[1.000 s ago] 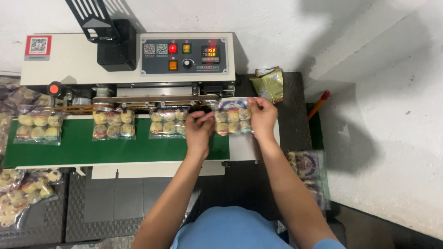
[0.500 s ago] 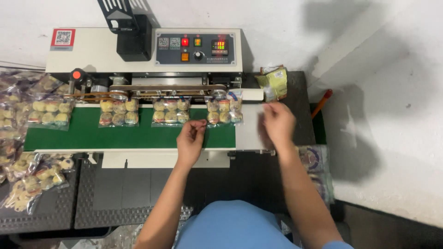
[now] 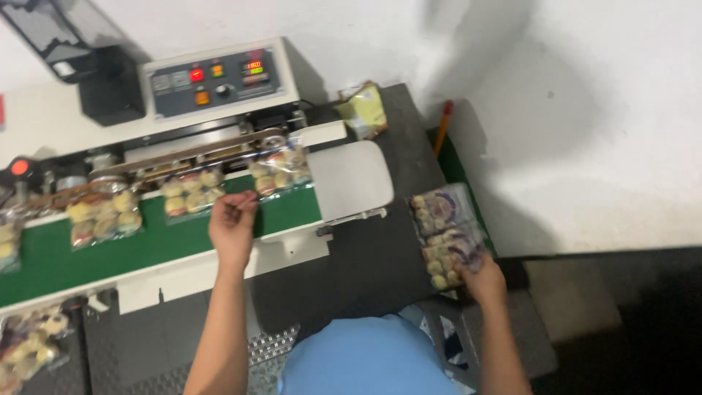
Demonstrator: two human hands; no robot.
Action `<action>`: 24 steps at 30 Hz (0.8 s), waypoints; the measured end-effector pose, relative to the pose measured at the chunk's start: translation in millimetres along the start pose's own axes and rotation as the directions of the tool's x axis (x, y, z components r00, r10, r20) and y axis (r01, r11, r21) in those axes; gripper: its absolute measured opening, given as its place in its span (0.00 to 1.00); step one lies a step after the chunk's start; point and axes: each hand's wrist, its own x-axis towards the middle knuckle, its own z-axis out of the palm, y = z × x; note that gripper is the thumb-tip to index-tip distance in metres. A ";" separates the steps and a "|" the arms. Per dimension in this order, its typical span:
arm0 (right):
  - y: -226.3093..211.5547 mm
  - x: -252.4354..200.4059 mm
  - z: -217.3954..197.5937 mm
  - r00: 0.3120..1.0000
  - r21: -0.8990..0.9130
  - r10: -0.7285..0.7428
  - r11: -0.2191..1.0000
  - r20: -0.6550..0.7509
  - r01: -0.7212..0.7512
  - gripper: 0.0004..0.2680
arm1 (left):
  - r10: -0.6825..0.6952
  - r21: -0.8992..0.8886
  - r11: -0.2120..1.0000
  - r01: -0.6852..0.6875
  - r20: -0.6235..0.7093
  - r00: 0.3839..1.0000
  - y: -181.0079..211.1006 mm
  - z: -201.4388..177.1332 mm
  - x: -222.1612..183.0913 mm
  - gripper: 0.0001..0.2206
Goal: The person places small transparent bags containing round snacks onto a conveyor belt feeding a heat-sealing machine. After the bags are sealed, the person collects them and stacks them on a nearby table.
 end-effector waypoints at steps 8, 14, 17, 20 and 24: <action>-26.9 -24.6 -4.6 0.993 0.185 -0.113 0.976 -0.027 0.116 0.11 | 0.255 0.284 0.935 -0.213 -0.118 0.960 44.4 12.9 -32.5 0.08; -129.0 -134.2 -62.2 0.891 0.101 -0.414 0.910 0.184 0.402 0.05 | 0.086 0.224 0.951 -0.212 0.468 0.880 85.6 77.9 -100.7 0.13; -174.2 -155.1 -81.6 0.739 0.235 -0.604 0.797 0.299 0.556 0.06 | -0.069 0.206 0.970 -0.129 0.744 0.664 125.8 101.6 -109.8 0.21; -198.4 -147.7 -76.2 0.684 0.396 -0.699 0.700 0.209 0.594 0.04 | -0.193 0.123 0.981 0.151 0.705 0.682 120.9 112.0 -110.9 0.14; -227.0 -134.2 -57.5 0.682 0.875 -0.727 0.282 -0.073 0.395 0.10 | -0.431 -0.207 0.833 0.513 0.341 0.836 135.6 118.2 -102.6 0.10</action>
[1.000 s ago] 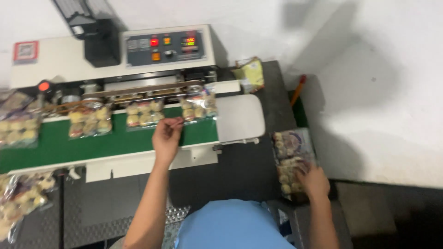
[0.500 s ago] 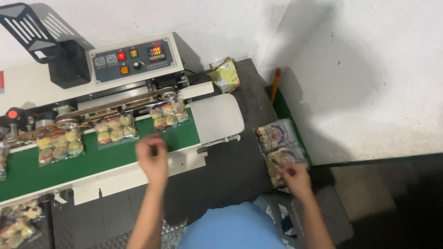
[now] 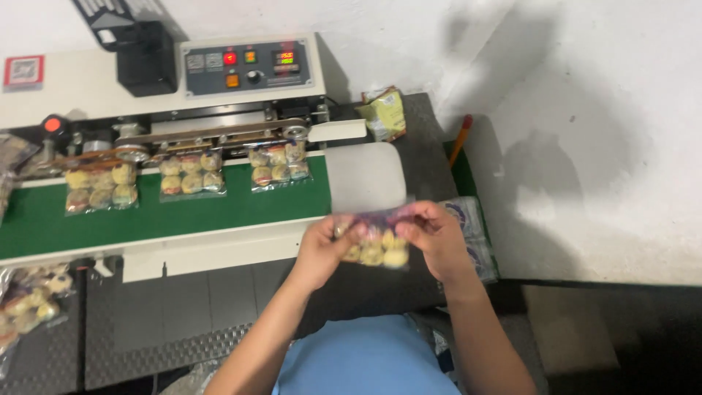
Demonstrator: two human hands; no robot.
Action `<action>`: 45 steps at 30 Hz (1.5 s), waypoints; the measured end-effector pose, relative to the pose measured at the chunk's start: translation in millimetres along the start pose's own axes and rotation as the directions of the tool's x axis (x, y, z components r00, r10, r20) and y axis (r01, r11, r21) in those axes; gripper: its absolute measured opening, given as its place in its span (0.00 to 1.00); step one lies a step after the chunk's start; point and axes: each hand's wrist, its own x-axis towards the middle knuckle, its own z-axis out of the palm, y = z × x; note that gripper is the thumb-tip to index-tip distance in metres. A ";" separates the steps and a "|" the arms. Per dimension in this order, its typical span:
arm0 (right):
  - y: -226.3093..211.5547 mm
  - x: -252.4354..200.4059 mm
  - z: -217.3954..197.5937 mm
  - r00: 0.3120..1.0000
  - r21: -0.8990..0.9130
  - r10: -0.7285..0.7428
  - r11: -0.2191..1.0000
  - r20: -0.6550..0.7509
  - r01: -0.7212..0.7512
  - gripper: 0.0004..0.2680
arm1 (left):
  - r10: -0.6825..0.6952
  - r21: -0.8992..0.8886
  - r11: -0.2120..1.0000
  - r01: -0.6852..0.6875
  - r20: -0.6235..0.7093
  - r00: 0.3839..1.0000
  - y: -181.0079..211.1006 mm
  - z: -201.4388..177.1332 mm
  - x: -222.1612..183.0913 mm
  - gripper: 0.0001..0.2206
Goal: The person places small transparent bags containing round snacks onto a conveyor belt feeding a heat-sealing machine. After the bags are sealed, the person collects them and stacks them on a nearby table.
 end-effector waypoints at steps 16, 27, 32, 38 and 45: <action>6.7 45.1 54.1 0.907 -0.233 -0.416 0.889 -0.056 0.394 0.10 | 0.373 0.018 0.922 -0.387 -0.309 0.875 40.0 -21.2 26.8 0.14; 24.6 90.9 57.1 0.903 -0.366 -0.407 0.826 0.140 0.429 0.13 | 0.601 0.686 0.573 -0.450 0.023 0.799 40.1 -56.7 60.7 0.18; 33.8 103.5 63.6 0.709 -0.578 -0.687 0.517 0.159 0.631 0.03 | 0.756 0.782 0.319 -0.536 0.131 0.641 28.3 -62.2 76.7 0.07; 40.8 122.6 54.6 0.873 -0.561 -0.484 0.708 0.057 0.429 0.03 | 0.530 0.438 0.796 -0.417 -0.174 0.830 20.0 -42.9 104.7 0.04; 113.6 179.0 48.2 0.963 -0.409 -0.171 0.910 -0.210 0.072 0.03 | -0.022 -0.184 0.979 -0.089 -0.527 0.849 -34.2 -42.1 161.8 0.15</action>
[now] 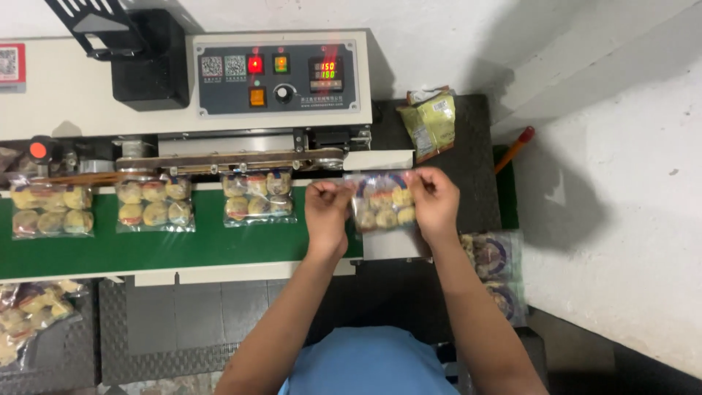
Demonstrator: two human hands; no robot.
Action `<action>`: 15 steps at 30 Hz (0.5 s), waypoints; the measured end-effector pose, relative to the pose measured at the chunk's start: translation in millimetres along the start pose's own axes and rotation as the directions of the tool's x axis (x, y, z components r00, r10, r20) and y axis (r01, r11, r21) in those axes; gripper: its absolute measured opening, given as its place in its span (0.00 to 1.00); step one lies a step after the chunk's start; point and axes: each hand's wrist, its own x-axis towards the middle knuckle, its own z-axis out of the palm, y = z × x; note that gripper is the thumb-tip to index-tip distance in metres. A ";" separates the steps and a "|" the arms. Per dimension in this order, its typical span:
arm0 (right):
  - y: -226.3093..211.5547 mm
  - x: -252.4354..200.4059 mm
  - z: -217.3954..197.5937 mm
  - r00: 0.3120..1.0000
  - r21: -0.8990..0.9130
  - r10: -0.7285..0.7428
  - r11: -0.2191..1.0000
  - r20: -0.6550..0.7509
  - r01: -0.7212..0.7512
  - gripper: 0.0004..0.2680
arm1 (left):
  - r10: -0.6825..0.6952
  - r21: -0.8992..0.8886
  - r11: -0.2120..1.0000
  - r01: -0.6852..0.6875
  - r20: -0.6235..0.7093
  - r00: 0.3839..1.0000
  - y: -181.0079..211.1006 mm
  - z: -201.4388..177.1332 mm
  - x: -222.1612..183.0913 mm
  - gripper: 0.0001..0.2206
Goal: The person places small transparent bags containing round snacks onto a conveyor belt feeding a heat-sealing machine. After the bags are sealed, the person collects them and stacks them on a nearby table.
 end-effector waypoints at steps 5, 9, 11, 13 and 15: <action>-23.3 14.7 27.4 0.996 0.015 0.083 0.997 -0.033 -0.082 0.02 | 0.076 0.000 0.997 -0.076 0.034 0.997 32.2 -3.9 -16.9 0.15; -20.7 17.4 59.7 0.997 -0.089 0.046 0.995 -0.054 -0.051 0.03 | 0.328 0.038 0.943 -0.331 0.068 0.942 20.2 -40.3 -12.3 0.14; -31.6 14.7 63.5 0.999 -0.171 -0.022 0.985 -0.041 0.015 0.04 | 0.365 0.114 0.920 -0.375 0.096 0.926 22.4 -55.3 -18.8 0.11; -26.2 16.0 58.8 0.996 -0.252 -0.087 0.965 -0.027 0.077 0.05 | 0.397 0.188 0.890 -0.416 0.131 0.909 26.3 -68.6 -28.1 0.09; -7.0 24.2 48.5 0.957 -0.455 -0.288 0.856 -0.022 0.247 0.07 | 0.424 0.386 0.788 -0.479 0.223 0.878 33.5 -79.8 -39.4 0.07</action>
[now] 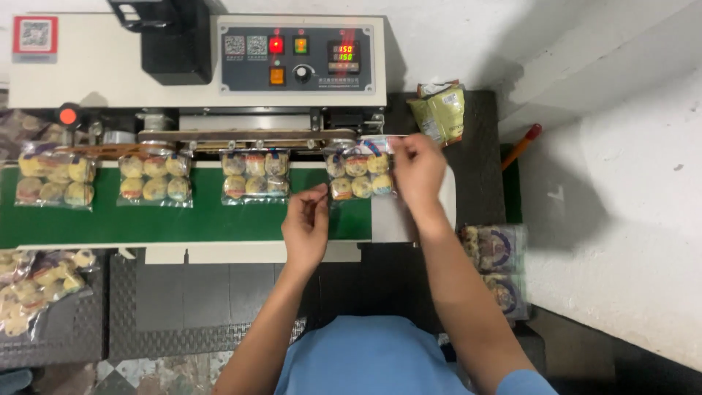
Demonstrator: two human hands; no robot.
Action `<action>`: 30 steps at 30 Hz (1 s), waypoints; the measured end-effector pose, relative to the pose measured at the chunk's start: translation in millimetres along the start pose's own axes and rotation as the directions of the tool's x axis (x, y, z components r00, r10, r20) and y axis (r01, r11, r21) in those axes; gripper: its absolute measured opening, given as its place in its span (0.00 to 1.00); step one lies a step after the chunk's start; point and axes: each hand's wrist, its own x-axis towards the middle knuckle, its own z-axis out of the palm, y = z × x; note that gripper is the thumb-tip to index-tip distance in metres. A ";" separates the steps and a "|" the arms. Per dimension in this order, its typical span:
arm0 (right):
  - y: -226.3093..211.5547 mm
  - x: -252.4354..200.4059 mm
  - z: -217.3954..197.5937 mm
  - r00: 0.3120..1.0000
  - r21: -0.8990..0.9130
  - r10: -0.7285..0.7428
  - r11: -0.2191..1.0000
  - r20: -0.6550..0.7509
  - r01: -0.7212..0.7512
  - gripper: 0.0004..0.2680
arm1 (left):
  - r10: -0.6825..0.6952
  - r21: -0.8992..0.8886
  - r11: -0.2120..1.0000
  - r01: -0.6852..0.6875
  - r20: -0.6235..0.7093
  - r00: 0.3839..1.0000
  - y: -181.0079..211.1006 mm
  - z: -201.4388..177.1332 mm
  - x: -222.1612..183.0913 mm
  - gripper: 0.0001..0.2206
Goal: The person places small transparent bags containing round snacks onto a conveyor belt feeding a heat-sealing machine. After the bags are sealed, the person collects them and stacks them on a nearby table.
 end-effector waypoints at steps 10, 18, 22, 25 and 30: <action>224.3 -117.1 -214.2 0.910 -0.399 0.401 0.856 0.109 -0.329 0.08 | 0.147 -0.004 0.989 -0.147 0.043 0.988 -20.4 -21.9 10.7 0.09; 301.4 -231.2 -261.0 0.457 -0.106 0.835 0.507 0.306 -0.855 0.26 | 0.219 -0.003 0.976 -0.219 0.004 0.976 -21.7 -34.8 16.7 0.08; 336.1 -258.0 -256.9 0.378 0.006 0.882 0.393 0.280 -0.920 0.31 | 0.234 -0.026 0.972 -0.234 -0.001 0.972 -24.7 -40.5 19.6 0.08; 401.0 -283.7 -241.3 0.363 0.027 0.895 0.369 0.257 -0.929 0.25 | 0.245 -0.029 0.969 -0.245 -0.003 0.969 -22.7 -45.0 19.1 0.08; 333.6 -279.3 -227.4 0.503 0.062 0.815 0.508 0.289 -0.859 0.12 | 0.233 -0.042 0.972 -0.233 0.017 0.972 -24.0 -56.2 23.7 0.08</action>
